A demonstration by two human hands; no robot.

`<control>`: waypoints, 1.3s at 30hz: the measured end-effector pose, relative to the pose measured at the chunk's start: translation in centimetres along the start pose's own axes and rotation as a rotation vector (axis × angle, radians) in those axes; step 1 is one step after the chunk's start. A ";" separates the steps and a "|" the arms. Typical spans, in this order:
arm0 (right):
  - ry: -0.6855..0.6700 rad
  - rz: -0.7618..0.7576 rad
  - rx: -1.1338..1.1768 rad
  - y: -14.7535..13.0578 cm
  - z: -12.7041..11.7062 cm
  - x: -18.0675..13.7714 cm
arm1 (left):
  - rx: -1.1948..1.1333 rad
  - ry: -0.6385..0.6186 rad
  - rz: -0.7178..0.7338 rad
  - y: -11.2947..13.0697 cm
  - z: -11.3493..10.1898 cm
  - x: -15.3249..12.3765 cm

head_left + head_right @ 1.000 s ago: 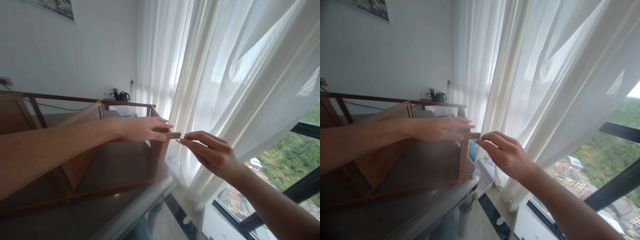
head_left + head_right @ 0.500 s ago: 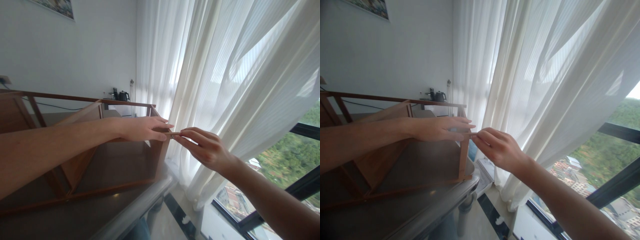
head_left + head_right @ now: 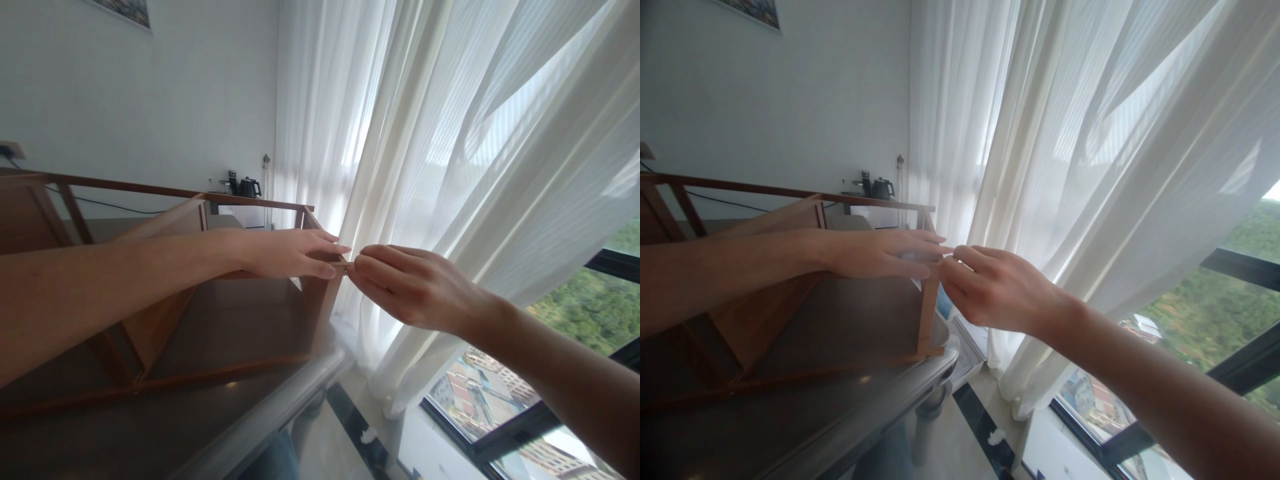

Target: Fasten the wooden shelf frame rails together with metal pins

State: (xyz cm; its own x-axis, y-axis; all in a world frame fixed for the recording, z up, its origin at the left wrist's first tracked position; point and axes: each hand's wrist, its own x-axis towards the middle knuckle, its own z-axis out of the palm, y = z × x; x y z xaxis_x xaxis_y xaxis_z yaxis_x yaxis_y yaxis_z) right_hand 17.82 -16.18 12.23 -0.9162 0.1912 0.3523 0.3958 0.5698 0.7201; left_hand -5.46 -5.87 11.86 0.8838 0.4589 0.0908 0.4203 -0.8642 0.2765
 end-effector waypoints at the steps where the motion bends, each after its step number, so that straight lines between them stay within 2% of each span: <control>1: -0.019 -0.004 0.013 0.0 -0.1 0.2 | 0.000 -0.001 0.001 0.0 0.0 0.0; 6: -0.059 0.022 -0.013 -0.1 -0.1 0.0 | -0.013 0.025 -0.037 -0.3 0.2 0.0; 10: 0.005 0.033 -0.052 -0.7 0.3 -0.9 | -0.021 0.022 -0.052 -0.4 0.2 0.0; 16: 0.081 0.175 0.012 -1.9 1.5 -1.8 | -0.026 0.012 -0.056 -0.5 0.2 0.0; 21: 0.223 0.091 -0.060 -2.4 3.0 -2.8 | -0.012 0.023 -0.049 -0.7 0.3 0.0; 26: 0.235 0.075 -0.066 -2.5 3.1 -2.8 | -0.019 0.026 -0.047 -0.6 0.3 0.0; 32: 0.188 0.248 0.113 -3.6 3.3 -2.8 | -0.005 0.015 -0.042 -0.4 0.2 0.0; 39: 0.258 0.488 0.307 -4.1 3.0 -2.0 | -0.004 0.014 -0.051 -0.5 0.2 0.1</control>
State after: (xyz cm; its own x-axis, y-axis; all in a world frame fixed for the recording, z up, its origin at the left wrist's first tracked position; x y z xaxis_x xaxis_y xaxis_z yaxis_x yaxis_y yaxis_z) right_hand 17.88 -16.52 6.77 -0.5746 0.3099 0.7575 0.6930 0.6766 0.2489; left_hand -5.56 -5.46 11.50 0.8584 0.5051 0.0902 0.4637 -0.8390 0.2848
